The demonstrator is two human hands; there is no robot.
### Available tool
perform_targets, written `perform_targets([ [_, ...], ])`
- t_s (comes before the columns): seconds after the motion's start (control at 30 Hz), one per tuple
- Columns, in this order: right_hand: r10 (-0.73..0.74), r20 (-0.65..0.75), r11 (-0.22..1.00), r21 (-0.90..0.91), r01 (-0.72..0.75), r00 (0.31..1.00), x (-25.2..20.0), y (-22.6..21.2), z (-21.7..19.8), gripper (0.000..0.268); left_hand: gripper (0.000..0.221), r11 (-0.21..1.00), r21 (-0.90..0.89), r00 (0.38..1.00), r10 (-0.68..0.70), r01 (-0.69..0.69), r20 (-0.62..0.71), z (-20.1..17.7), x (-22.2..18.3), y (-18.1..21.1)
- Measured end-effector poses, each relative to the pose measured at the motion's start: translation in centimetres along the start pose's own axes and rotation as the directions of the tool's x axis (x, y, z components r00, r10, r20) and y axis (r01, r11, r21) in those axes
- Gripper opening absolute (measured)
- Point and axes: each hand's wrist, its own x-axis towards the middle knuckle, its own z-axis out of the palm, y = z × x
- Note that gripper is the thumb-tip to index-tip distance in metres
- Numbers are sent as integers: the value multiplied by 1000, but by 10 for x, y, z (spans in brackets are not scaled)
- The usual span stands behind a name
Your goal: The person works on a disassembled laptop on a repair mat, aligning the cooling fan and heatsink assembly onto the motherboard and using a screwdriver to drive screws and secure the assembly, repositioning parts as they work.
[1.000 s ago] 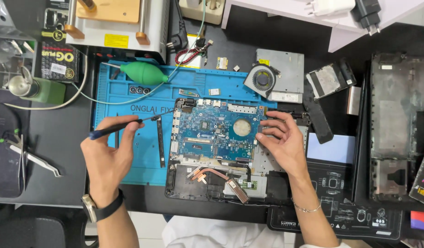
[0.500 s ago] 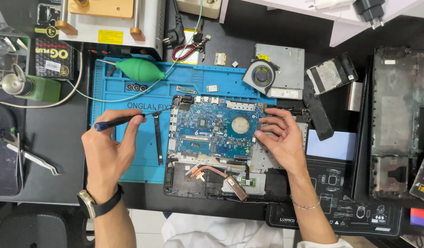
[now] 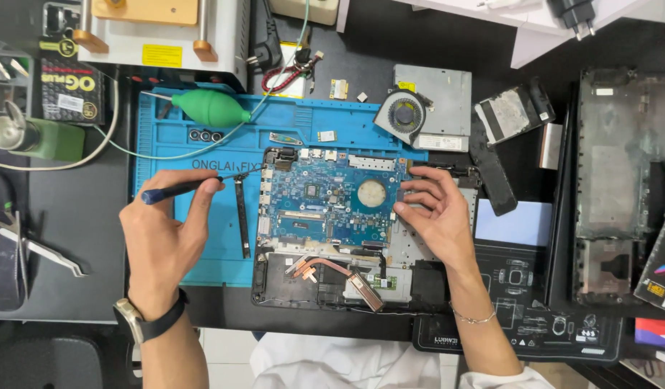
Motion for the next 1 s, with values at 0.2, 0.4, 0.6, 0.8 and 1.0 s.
perform_targets([
  [0.2, -7, 6, 1000, -11, 7, 1000, 1, 0, 0, 61, 10, 1000, -9, 1000, -26, 26, 2, 0, 2, 2],
  [0.4, -9, 7, 1000, 12, 9, 1000, -1, 0, 0, 61, 10, 998, -15, 998, -67, 67, 1, 1, 1, 3],
  [0.6, 6, 10, 1000, 30, -6, 1000, -1, 2, -1, 62, 10, 996, -21, 996, -90, 90, -6, 0, 0, 4],
  [0.8, -12, 15, 1000, 6, 12, 1000, -1, 2, -1, 62, 10, 998, -30, 998, -59, 59, -6, 1, -2, 1],
  [1.0, -9, 19, 1000, 23, 9, 1000, -1, 3, -2, 60, 10, 997, -14, 997, -76, 76, 9, 0, 0, 4],
])
